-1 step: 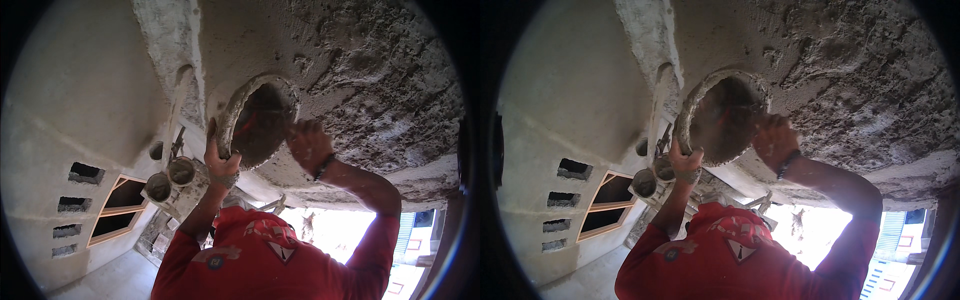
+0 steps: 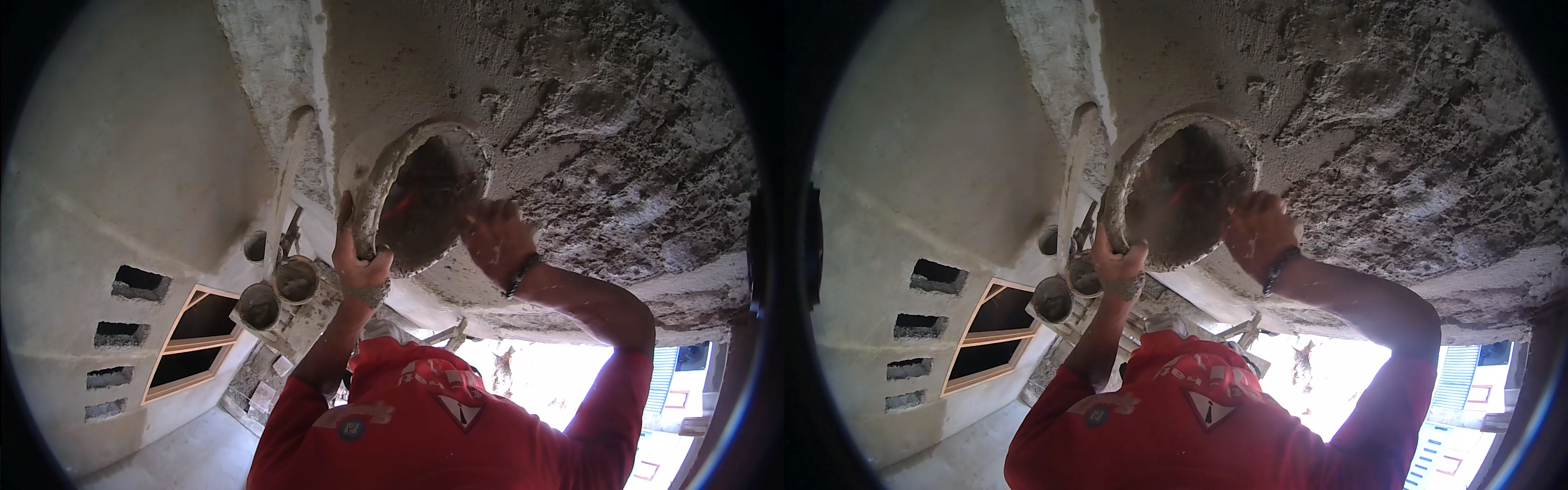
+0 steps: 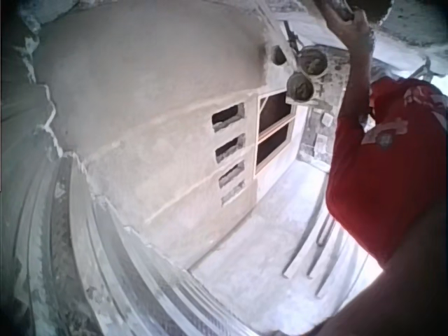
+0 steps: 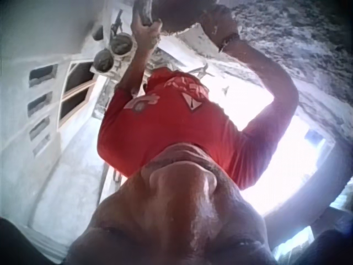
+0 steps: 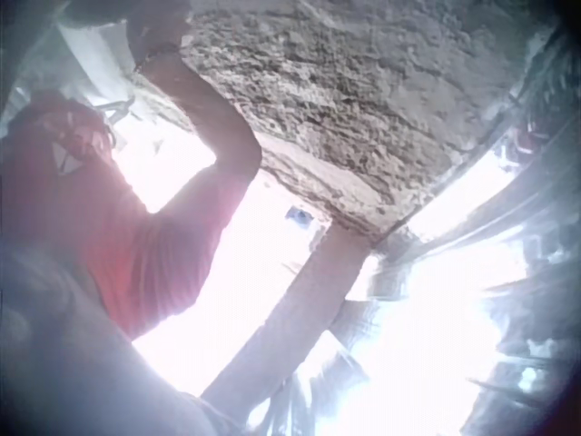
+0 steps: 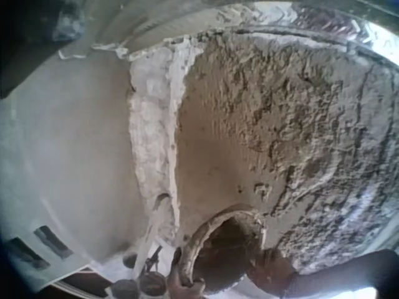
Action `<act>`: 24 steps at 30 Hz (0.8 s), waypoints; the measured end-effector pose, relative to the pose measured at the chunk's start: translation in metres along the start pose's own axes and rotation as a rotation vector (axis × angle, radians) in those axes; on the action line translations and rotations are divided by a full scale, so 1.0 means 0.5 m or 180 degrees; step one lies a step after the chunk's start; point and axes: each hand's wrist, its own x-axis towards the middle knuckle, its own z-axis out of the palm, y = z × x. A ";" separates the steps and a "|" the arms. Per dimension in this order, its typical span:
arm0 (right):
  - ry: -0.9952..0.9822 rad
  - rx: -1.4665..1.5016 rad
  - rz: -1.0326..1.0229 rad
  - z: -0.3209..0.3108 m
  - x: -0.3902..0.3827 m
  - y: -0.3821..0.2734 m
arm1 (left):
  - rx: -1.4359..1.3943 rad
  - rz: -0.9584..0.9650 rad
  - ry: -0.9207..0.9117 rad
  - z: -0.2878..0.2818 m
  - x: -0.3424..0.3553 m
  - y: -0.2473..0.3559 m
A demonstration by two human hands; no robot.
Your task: The person applies mortar to a wall using a trowel and levels the surface with a long wooden board.
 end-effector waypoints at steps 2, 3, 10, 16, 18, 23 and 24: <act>-0.0094 0.0193 -0.0143 0.007 0.005 -0.014 | -0.0076 -0.0088 -0.0020 -0.013 0.000 -0.015; -0.0155 0.0318 -0.0264 0.001 0.005 -0.013 | -0.0159 -0.0135 -0.0033 -0.020 0.002 -0.020; 0.0716 0.0220 -0.0784 -0.058 0.003 0.045 | -0.0484 -0.0424 -0.0302 -0.027 0.004 0.031; 0.0796 -0.0368 -0.1048 0.035 -0.013 0.026 | -0.0141 -0.0235 -0.0483 -0.036 0.036 0.046; 0.0135 0.0512 -0.0917 0.038 -0.030 0.043 | -0.0131 -0.0391 -0.0446 -0.034 0.037 0.053; 0.0521 -0.0130 -0.0500 -0.082 -0.055 0.089 | 0.0354 0.0279 -0.0359 -0.024 0.033 0.041; 0.0560 -0.0047 -0.0365 -0.085 -0.050 0.085 | 0.0310 0.0391 -0.0339 -0.015 0.033 0.041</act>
